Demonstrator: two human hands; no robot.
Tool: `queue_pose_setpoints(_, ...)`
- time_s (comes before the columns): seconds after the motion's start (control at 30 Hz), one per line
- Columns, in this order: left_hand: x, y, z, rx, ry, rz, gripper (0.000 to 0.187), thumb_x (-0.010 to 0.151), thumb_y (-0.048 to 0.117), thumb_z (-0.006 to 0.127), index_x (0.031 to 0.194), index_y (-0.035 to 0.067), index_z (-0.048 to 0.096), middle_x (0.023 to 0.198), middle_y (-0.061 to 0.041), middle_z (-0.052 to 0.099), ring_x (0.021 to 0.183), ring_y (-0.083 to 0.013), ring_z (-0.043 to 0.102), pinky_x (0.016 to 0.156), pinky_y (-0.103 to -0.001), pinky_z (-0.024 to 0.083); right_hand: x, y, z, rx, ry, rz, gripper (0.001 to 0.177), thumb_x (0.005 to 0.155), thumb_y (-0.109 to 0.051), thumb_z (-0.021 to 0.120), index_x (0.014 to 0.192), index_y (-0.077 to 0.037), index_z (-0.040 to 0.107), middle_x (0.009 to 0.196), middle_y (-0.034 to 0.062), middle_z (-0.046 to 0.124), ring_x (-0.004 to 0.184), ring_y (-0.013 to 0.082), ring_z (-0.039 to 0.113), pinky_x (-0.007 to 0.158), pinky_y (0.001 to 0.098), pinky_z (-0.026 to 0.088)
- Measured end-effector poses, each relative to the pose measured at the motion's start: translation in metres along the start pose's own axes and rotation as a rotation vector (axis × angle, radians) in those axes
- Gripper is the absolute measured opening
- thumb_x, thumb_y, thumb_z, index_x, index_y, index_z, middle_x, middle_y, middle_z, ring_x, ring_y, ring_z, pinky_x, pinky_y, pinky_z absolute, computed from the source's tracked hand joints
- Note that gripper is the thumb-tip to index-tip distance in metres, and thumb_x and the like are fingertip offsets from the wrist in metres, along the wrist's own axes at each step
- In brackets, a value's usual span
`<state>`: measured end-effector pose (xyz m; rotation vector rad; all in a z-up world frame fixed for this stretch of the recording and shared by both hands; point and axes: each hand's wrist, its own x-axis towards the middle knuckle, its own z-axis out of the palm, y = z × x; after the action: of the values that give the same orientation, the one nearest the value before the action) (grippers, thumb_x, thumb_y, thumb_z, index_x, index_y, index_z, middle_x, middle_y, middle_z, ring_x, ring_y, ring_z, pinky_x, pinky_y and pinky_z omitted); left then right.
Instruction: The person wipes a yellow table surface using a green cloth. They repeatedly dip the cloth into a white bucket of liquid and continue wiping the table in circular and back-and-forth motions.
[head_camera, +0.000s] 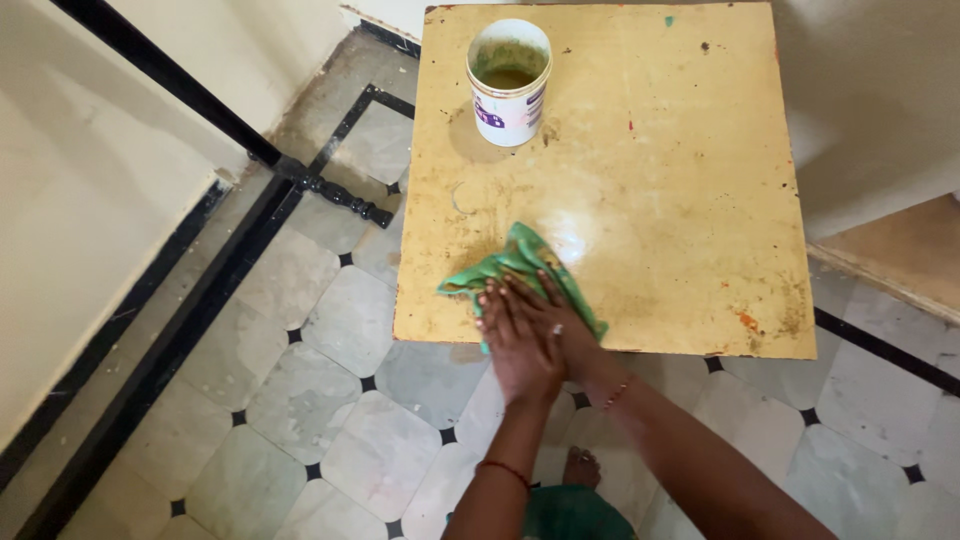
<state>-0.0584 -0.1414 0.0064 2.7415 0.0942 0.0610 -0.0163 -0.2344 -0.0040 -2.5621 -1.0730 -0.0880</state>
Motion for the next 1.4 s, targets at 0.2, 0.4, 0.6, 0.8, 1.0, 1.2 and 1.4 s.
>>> queue_pose_setpoints(0.2,-0.001,0.074,0.000,-0.058,-0.426,0.056,0.096,0.100,0.058,0.040,0.158,-0.007,-0.001,0.167,-0.026,-0.013,0.154,-0.0419,-0.015,0.125,-0.052,0.000,-0.061,0.035,-0.035,-0.102,0.037,0.093,0.063,0.106,-0.046,0.034,0.162,-0.017,0.029,0.171,0.0074,0.019,0.160,0.0237,0.010,0.129,0.0526,-0.001)
queue_pose_setpoints(0.4,-0.011,0.098,0.037,-0.518,-0.243,0.341,0.078,0.101,0.044,0.056,0.157,-0.005,0.031,0.166,-0.035,0.016,0.157,-0.0498,0.010,0.127,-0.054,0.017,-0.102,0.072,-0.081,-0.275,0.011,0.104,0.079,0.095,-0.061,0.035,0.161,-0.019,0.022,0.169,0.0070,0.011,0.154,0.0382,-0.003,0.116,0.0678,-0.011)
queue_pose_setpoints(0.6,0.060,-0.054,0.033,-0.513,0.213,0.414,0.047,0.105,0.037,0.055,0.145,0.011,0.055,0.164,-0.021,0.040,0.154,-0.0388,0.035,0.128,-0.057,0.021,-0.088,0.087,-0.093,-0.264,-0.119,-0.001,0.068,0.091,-0.063,0.044,0.154,-0.040,0.033,0.169,0.0033,0.015,0.153,0.0490,0.001,0.110,0.0779,-0.010)
queue_pose_setpoints(0.8,0.108,-0.161,-0.046,-0.535,-0.049,0.154,0.067,0.108,0.050,0.040,0.154,0.002,0.044,0.156,-0.023,0.047,0.148,-0.0398,0.042,0.122,-0.045,0.030,-0.018,0.038,-0.048,-0.234,-0.113,-0.072,0.069,0.093,-0.065,0.042,0.156,-0.041,0.031,0.169,0.0040,0.015,0.153,0.0490,0.004,0.112,0.0794,-0.008)
queue_pose_setpoints(1.0,0.151,-0.156,-0.106,-0.754,-0.462,-0.239,0.074,0.105,0.060,0.032,0.139,0.000,0.061,0.141,-0.025,0.062,0.135,-0.0354,0.056,0.112,-0.040,0.041,0.058,-0.037,0.001,-0.308,-0.078,-0.063,0.061,0.103,-0.060,0.039,0.161,-0.042,0.032,0.173,0.0057,0.017,0.156,0.0453,0.005,0.116,0.0773,-0.005)
queue_pose_setpoints(1.2,0.144,-0.160,-0.095,-0.907,-0.199,-0.095,0.060,0.105,0.048,0.044,0.138,0.001,0.062,0.137,-0.021,0.068,0.133,-0.0305,0.063,0.111,-0.037,0.045,0.109,-0.090,0.029,-0.168,-0.202,0.114,0.048,0.103,-0.055,0.040,0.146,-0.037,0.053,0.165,0.0136,0.027,0.154,0.0497,0.008,0.112,0.0812,-0.005)
queue_pose_setpoints(1.4,0.120,-0.169,-0.068,-0.903,0.339,-0.276,0.048,0.111,0.043,0.035,0.137,0.014,0.062,0.140,-0.008,0.063,0.130,-0.0288,0.061,0.112,-0.042,0.046,0.130,-0.079,0.024,-0.156,-0.061,0.133,0.049,0.098,-0.051,0.051,0.138,-0.024,0.061,0.154,0.0166,0.043,0.139,0.0433,0.035,0.105,0.0748,0.019)
